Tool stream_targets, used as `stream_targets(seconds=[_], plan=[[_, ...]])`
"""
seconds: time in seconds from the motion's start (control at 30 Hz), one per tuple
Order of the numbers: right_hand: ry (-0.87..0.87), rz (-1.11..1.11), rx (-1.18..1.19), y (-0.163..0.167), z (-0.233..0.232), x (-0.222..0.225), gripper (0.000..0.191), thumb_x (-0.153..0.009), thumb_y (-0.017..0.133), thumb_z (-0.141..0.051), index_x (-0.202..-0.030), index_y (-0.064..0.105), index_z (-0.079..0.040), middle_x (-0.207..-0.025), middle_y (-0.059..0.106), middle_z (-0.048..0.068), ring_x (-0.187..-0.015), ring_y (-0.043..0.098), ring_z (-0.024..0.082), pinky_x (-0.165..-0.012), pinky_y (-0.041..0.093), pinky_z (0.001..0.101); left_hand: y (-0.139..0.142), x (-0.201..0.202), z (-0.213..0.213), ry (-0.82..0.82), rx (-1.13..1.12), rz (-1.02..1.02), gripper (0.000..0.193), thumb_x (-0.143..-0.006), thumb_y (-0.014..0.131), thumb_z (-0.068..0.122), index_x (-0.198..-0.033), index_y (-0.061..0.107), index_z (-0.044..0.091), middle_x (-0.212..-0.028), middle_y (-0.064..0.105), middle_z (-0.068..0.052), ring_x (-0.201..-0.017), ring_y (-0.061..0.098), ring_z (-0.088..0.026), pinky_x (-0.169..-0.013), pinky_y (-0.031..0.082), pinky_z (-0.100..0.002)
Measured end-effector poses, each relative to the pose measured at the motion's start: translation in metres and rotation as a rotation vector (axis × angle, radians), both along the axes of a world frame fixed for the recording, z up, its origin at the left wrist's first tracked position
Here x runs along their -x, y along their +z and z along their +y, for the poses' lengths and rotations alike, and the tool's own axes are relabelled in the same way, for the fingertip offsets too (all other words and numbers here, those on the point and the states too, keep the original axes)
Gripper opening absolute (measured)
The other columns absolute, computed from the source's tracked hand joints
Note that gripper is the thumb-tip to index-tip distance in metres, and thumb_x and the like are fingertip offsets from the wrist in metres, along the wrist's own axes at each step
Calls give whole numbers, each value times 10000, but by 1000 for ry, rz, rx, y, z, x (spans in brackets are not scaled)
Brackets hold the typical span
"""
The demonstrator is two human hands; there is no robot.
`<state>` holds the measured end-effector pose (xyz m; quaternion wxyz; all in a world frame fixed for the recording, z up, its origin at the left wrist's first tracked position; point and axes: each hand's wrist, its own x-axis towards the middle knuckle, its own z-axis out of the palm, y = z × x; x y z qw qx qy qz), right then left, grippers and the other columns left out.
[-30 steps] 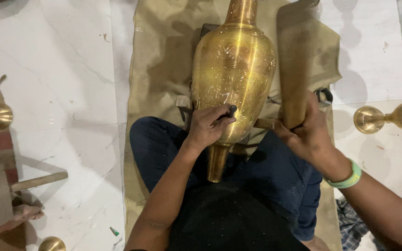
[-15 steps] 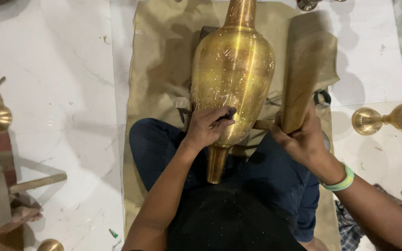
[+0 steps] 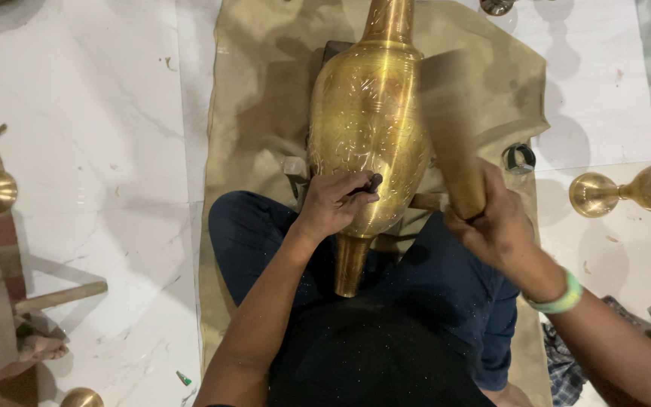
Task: The person sits cross-legged on the floor with a large brass vase held between their legs. They hold a small chisel against the vase's engraved surface and repeatedly strike it with a wooden mallet, repositioning the chisel to work across the decorative pattern.
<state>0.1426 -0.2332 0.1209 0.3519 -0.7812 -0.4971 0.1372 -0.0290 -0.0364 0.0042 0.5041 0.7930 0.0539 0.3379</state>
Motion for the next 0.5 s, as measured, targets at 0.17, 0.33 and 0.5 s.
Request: stream_targets(seconds=[0.17, 0.33, 0.5], plan=[[68, -197, 270, 2, 0, 0, 778, -764, 799, -104, -1447, 427, -121, -953, 708, 141, -789, 715, 335, -664, 589, 438, -2, 1, 1, 16, 23, 145, 296, -852, 864, 74, -1116, 738, 31, -886, 770, -88, -692, 699, -166, -627, 566, -291], [75, -351, 441, 0, -6, -2, 815, -742, 799, -105, -1471, 443, -178, -927, 718, 127, -761, 719, 350, -652, 585, 455, -1, 1, 2, 9, -10, 44, 333, -858, 840, 60, -1165, 711, 61, -983, 766, -96, -737, 717, -161, -646, 594, -282], [100, -348, 363, 3, -10, -1, 858, -682, 804, -34, -1461, 462, -145, -989, 731, 167, -778, 710, 388, -639, 576, 473, 1, 3, 2, 14, -63, 7, 370, -885, 833, 75, -1223, 683, 78, -999, 743, -94, -789, 719, -176, -685, 594, -291]])
